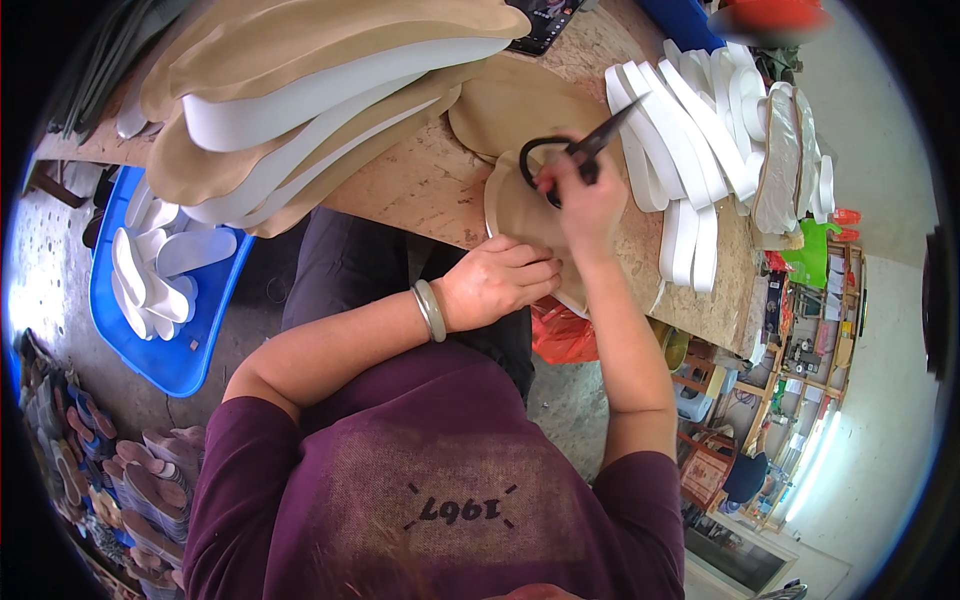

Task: Cutting and preparing shoe insole components for assembly.

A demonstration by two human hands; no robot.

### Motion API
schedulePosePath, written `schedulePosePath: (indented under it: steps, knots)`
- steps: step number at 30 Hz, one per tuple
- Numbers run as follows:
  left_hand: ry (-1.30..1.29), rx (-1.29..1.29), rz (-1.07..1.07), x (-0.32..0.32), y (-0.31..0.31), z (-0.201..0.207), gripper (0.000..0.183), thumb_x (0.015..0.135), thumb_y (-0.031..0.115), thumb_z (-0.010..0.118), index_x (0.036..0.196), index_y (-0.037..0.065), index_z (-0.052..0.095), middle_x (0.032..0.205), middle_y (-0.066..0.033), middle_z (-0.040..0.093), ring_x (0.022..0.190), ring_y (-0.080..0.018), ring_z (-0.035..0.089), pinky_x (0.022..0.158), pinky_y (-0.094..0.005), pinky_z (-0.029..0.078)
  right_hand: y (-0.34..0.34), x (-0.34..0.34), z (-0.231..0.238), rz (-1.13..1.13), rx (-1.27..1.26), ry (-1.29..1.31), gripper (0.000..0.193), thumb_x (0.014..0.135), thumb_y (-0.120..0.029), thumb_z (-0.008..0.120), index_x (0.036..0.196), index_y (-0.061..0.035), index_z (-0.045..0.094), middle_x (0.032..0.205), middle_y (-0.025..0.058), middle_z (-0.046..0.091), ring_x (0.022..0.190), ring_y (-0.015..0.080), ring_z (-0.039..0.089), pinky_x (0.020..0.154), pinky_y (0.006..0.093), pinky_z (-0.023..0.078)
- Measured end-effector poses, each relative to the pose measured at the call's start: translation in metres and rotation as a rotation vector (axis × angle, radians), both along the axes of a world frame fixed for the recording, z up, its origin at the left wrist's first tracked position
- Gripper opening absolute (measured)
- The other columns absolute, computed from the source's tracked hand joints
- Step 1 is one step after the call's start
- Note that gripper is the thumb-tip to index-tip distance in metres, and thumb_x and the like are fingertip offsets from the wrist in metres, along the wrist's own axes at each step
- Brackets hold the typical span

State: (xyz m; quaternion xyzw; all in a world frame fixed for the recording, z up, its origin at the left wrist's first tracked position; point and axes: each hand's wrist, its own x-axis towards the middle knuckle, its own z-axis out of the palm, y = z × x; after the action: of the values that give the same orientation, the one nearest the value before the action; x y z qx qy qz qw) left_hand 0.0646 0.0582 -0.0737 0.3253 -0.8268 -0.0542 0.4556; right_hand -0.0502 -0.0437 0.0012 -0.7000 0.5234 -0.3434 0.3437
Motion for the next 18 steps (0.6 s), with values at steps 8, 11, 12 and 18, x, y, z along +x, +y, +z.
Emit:
schedulePosePath:
  steps: [8, 11, 12, 18]
  knots:
    - [0.021, 0.018, -0.015, 0.002, 0.002, -0.005, 0.030, 0.077, 0.016, 0.065, 0.106, 0.010, 0.071, 0.118, 0.0000, 0.068, 0.109, -0.0165, 0.062, 0.090, -0.0326, 0.048, 0.011, -0.028, 0.002, 0.391, -0.208, 0.110, 0.030, 0.087, -0.002, 0.069, 0.116, -0.0027, 0.065, 0.078, 0.0042, 0.066, 0.063, 0.0150, 0.062, 0.063, 0.0280, 0.054]
    - [0.052, -0.011, -0.017, 0.002, 0.001, -0.002, 0.027, 0.077, 0.015, 0.064, 0.103, 0.010, 0.068, 0.113, 0.0000, 0.066, 0.109, -0.0164, 0.061, 0.091, -0.0318, 0.047, -0.003, -0.019, -0.001, 0.666, -0.668, 0.378, 0.026, 0.086, 0.000, 0.064, 0.112, -0.0023, 0.068, 0.080, 0.0103, 0.067, 0.065, 0.0235, 0.064, 0.061, 0.0319, 0.054]
    - [0.080, -0.045, -0.002, 0.002, -0.001, -0.001, 0.024, 0.077, 0.015, 0.062, 0.101, 0.010, 0.065, 0.109, 0.0001, 0.064, 0.109, -0.0160, 0.060, 0.092, -0.0309, 0.046, 0.000, -0.010, -0.001, 0.635, -0.717, 0.392, 0.029, 0.082, 0.002, 0.065, 0.110, -0.0039, 0.069, 0.077, 0.0134, 0.064, 0.063, 0.0278, 0.062, 0.061, 0.0316, 0.053]
    - [0.036, -0.012, -0.033, 0.001, -0.003, -0.002, 0.026, 0.079, 0.014, 0.064, 0.105, 0.010, 0.069, 0.115, -0.0005, 0.067, 0.110, -0.0191, 0.061, 0.091, -0.0343, 0.048, -0.028, -0.009, -0.008, -0.203, -0.146, -0.275, 0.028, 0.091, -0.002, 0.061, 0.118, -0.0059, 0.065, 0.077, 0.0016, 0.063, 0.065, 0.0154, 0.063, 0.061, 0.0313, 0.053]
